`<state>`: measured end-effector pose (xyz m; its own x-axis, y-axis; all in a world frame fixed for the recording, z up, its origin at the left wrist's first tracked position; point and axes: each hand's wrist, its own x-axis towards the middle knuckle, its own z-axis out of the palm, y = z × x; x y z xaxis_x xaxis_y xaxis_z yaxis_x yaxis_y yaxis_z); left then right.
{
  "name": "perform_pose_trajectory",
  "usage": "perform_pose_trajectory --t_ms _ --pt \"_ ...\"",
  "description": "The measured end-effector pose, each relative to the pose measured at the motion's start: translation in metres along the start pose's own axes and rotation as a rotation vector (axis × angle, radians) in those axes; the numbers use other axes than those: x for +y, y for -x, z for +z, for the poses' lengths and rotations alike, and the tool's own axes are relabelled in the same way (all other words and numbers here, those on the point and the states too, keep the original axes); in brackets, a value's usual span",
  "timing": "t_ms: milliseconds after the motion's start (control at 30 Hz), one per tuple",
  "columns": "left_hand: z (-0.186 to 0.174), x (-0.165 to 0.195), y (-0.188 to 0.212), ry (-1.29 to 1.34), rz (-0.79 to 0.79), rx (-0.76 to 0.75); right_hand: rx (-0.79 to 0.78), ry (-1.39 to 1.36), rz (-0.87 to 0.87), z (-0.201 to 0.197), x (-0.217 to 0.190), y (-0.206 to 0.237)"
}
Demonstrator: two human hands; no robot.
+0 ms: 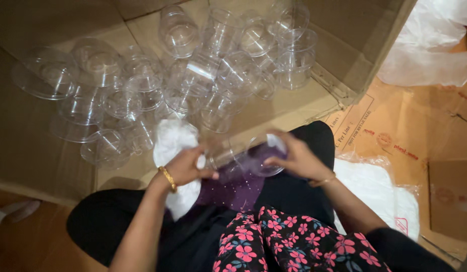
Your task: The person sits on the floor in front of an open cardboard box of clear plastic cups and packs the cups into plastic bags. They open a bag, place cups inside one at a time, and set filled bags aside on the floor.
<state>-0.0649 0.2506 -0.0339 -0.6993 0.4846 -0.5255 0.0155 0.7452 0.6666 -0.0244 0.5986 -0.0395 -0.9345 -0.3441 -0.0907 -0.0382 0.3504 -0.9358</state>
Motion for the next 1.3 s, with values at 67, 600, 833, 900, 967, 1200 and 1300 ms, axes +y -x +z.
perform_pose_trajectory --t_ms 67,600,833,900,967,1200,1300 --pt "0.000 0.006 -0.009 0.222 0.139 0.199 0.240 -0.085 0.028 -0.024 0.004 0.007" --pt "0.105 0.000 -0.161 -0.037 -0.055 0.556 0.589 -0.216 0.294 -0.064 0.013 -0.066" --pt "0.061 0.028 -0.135 0.685 0.145 0.721 0.749 0.271 -0.144 -0.037 -0.031 -0.089" --pt "0.052 0.045 -0.135 0.808 0.155 0.753 0.626 -0.083 -0.021 -0.023 -0.044 -0.063" --pt "0.045 0.062 -0.140 0.889 0.211 0.786 0.445 0.319 -0.385 -0.007 -0.051 -0.038" --pt "0.038 0.073 -0.126 1.095 0.462 0.457 0.454 -0.171 0.058 0.012 -0.026 -0.057" --pt "0.040 0.070 -0.124 1.110 0.510 0.421 0.419 -0.203 0.065 0.000 -0.021 -0.054"
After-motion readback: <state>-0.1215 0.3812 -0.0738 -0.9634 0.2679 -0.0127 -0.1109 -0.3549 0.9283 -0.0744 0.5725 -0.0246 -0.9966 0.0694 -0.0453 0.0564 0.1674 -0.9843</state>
